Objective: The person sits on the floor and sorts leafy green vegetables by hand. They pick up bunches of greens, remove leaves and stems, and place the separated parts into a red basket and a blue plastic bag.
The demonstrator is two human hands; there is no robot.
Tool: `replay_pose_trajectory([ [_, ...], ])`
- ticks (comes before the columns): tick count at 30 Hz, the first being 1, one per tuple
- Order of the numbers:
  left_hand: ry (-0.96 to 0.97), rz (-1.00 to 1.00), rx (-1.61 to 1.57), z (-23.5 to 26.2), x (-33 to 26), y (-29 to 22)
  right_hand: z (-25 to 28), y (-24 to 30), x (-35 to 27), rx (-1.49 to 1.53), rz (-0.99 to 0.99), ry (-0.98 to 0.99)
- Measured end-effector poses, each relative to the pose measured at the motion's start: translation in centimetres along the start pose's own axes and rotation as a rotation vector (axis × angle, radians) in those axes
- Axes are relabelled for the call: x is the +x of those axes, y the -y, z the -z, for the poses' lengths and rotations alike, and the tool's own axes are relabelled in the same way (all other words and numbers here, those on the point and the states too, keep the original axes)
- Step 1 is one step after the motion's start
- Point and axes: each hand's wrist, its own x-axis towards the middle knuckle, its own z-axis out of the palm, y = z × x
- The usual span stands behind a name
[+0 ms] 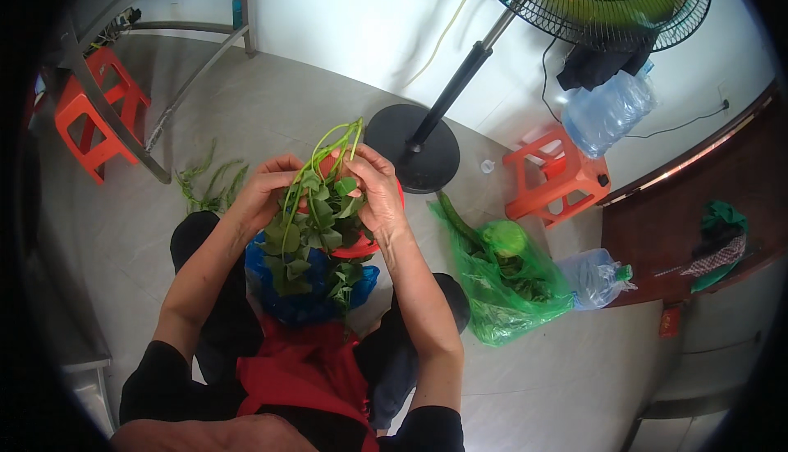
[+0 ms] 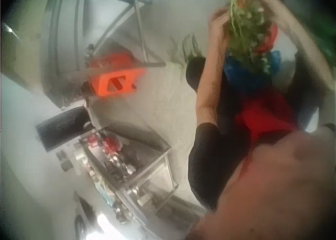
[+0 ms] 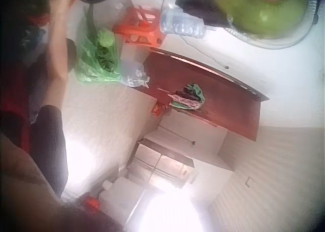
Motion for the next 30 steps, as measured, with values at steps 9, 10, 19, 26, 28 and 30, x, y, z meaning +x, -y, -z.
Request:
replay_pose_trajectory([
  [9,-0.028,0.03,0.009,0.5,-0.3,0.6,1.0,-0.4,0.4,0.001,-0.059,-0.096],
  [10,-0.031,0.025,0.0,0.5,-0.3,0.7,1.9,-0.9,1.0,-0.003,-0.067,-0.114],
  [19,-0.05,-0.012,-0.016,1.1,0.0,0.5,0.7,-2.5,0.7,-0.258,-0.101,-0.093],
  [26,-0.075,-0.01,-0.065,1.6,0.3,0.5,-0.4,-3.9,-0.3,-0.116,-0.038,0.007],
  [28,-0.064,-0.01,-0.062,1.7,0.3,0.5,-0.5,-4.0,-0.3,-0.109,-0.014,-0.01],
  [30,-0.052,-0.005,-0.058,1.8,0.2,0.5,-0.4,-4.2,-0.2,-0.07,-0.012,-0.08],
])
